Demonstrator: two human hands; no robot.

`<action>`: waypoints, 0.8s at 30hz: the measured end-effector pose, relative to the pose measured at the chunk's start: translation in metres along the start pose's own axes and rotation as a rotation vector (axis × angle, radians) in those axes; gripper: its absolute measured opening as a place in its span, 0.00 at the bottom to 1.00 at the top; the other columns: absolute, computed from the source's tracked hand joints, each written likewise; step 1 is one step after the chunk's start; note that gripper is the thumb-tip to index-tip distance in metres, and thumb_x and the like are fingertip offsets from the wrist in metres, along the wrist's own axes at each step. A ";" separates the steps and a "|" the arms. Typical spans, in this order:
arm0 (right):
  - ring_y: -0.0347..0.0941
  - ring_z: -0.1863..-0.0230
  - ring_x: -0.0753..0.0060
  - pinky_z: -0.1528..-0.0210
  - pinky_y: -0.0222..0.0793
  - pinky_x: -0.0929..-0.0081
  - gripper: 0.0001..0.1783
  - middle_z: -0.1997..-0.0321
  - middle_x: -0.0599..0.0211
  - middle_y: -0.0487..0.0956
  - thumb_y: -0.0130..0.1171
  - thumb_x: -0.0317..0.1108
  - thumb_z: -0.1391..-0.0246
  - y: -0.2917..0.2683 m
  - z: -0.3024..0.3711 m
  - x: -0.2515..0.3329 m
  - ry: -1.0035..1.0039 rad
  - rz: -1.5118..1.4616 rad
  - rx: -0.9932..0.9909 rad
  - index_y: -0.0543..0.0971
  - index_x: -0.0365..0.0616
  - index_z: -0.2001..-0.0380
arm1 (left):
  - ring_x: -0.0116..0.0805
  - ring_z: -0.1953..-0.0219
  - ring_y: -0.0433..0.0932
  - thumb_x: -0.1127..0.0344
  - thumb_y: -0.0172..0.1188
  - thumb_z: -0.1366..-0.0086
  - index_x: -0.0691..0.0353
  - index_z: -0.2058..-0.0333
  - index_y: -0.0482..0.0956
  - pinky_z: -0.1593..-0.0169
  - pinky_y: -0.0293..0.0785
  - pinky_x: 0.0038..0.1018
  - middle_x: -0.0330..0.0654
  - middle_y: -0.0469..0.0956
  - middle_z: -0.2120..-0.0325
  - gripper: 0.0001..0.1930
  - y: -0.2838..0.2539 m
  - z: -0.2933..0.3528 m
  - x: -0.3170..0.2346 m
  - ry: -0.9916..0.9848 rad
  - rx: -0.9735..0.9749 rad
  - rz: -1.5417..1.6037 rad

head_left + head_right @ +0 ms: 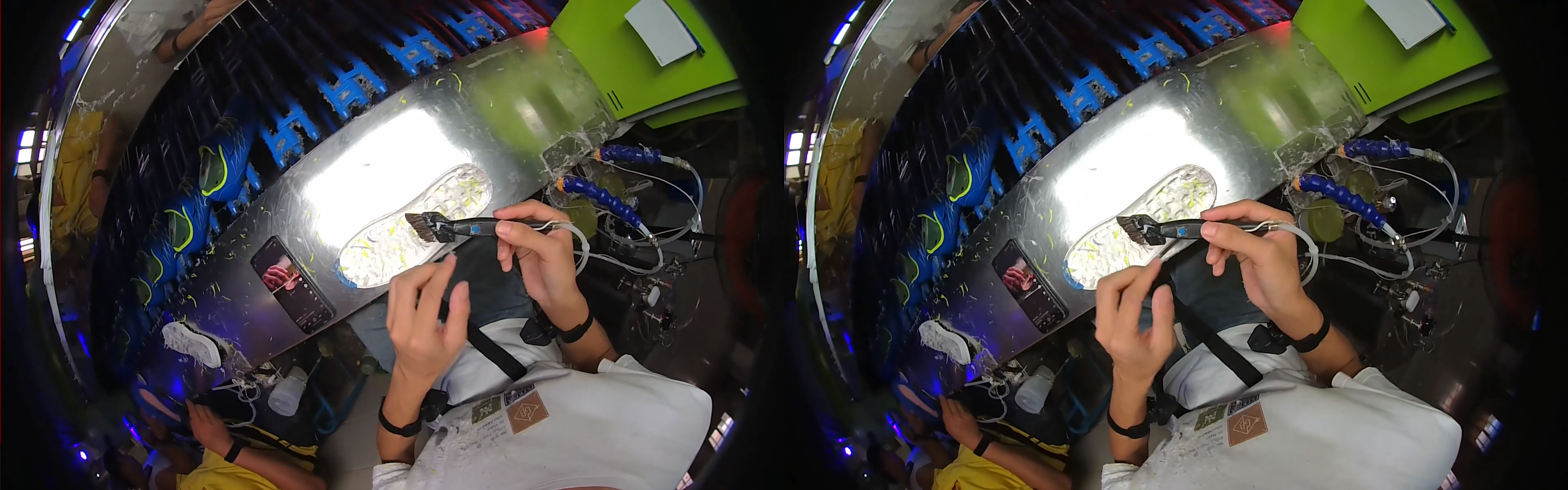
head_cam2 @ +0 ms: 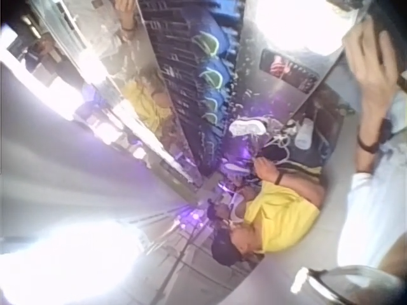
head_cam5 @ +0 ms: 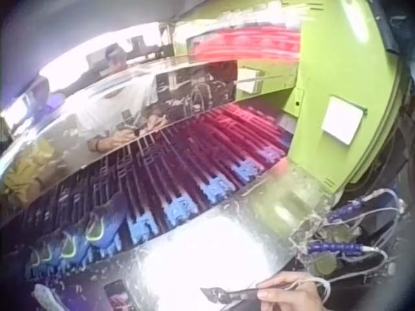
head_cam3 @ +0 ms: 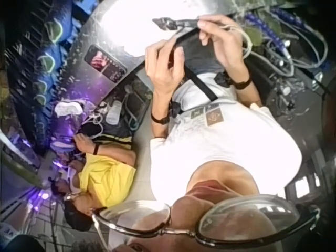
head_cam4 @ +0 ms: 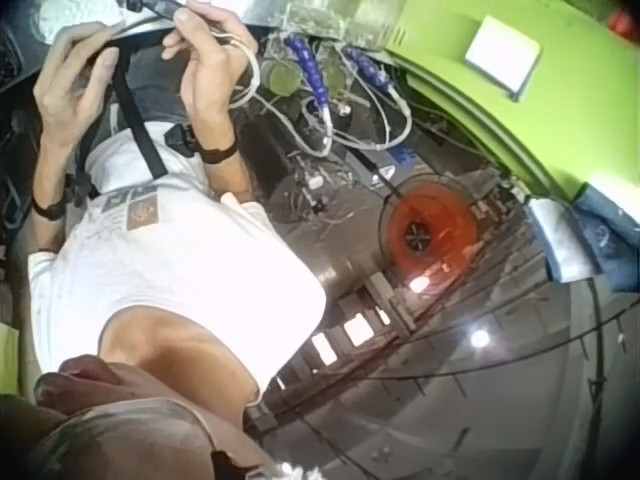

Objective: The worker is applying adhesive to the soles of shoes on an assembly line.

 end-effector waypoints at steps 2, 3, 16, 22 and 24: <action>0.77 0.76 0.72 0.78 0.72 0.79 0.11 0.73 0.55 0.80 0.63 0.21 0.49 0.003 0.002 0.000 -0.001 0.003 0.011 0.80 0.26 0.62 | 0.42 0.69 0.75 0.79 0.68 0.50 0.70 0.59 0.81 0.64 0.72 0.32 0.46 0.76 0.69 0.17 -0.009 -0.006 0.000 0.055 -0.057 -0.109; 0.77 0.77 0.72 0.78 0.72 0.79 0.10 0.73 0.55 0.80 0.63 0.21 0.50 0.005 0.004 0.002 -0.018 0.030 0.028 0.80 0.27 0.63 | 0.41 0.69 0.75 0.78 0.69 0.50 0.70 0.59 0.81 0.64 0.72 0.32 0.45 0.76 0.69 0.16 -0.015 -0.009 -0.003 0.118 -0.113 -0.210; 0.78 0.76 0.72 0.78 0.73 0.81 0.09 0.70 0.56 0.79 0.64 0.17 0.52 0.028 0.027 0.013 -0.136 0.227 0.119 0.81 0.28 0.65 | 0.39 0.72 0.75 0.82 0.66 0.55 0.68 0.67 0.80 0.70 0.70 0.31 0.43 0.74 0.73 0.13 -0.010 -0.019 -0.012 0.358 0.000 -0.435; 0.77 0.76 0.72 0.77 0.73 0.80 0.10 0.70 0.56 0.79 0.63 0.16 0.51 0.031 0.026 0.014 -0.195 0.169 0.076 0.81 0.28 0.63 | 0.40 0.73 0.75 0.83 0.65 0.57 0.67 0.72 0.77 0.69 0.72 0.32 0.44 0.74 0.74 0.12 -0.006 -0.009 -0.014 0.236 0.018 -0.156; 0.77 0.77 0.72 0.77 0.73 0.79 0.10 0.71 0.55 0.79 0.63 0.18 0.50 0.027 0.021 0.010 -0.129 0.094 0.039 0.80 0.27 0.62 | 0.41 0.71 0.75 0.83 0.65 0.55 0.68 0.69 0.79 0.68 0.72 0.31 0.45 0.76 0.72 0.11 0.004 -0.002 -0.017 0.228 0.115 -0.022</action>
Point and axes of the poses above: each hand's wrist, its own z-axis away from the middle knuckle, its own y-axis out of the palm, x = y × z, the point moved 9 cm from there along -z, towards the middle knuckle
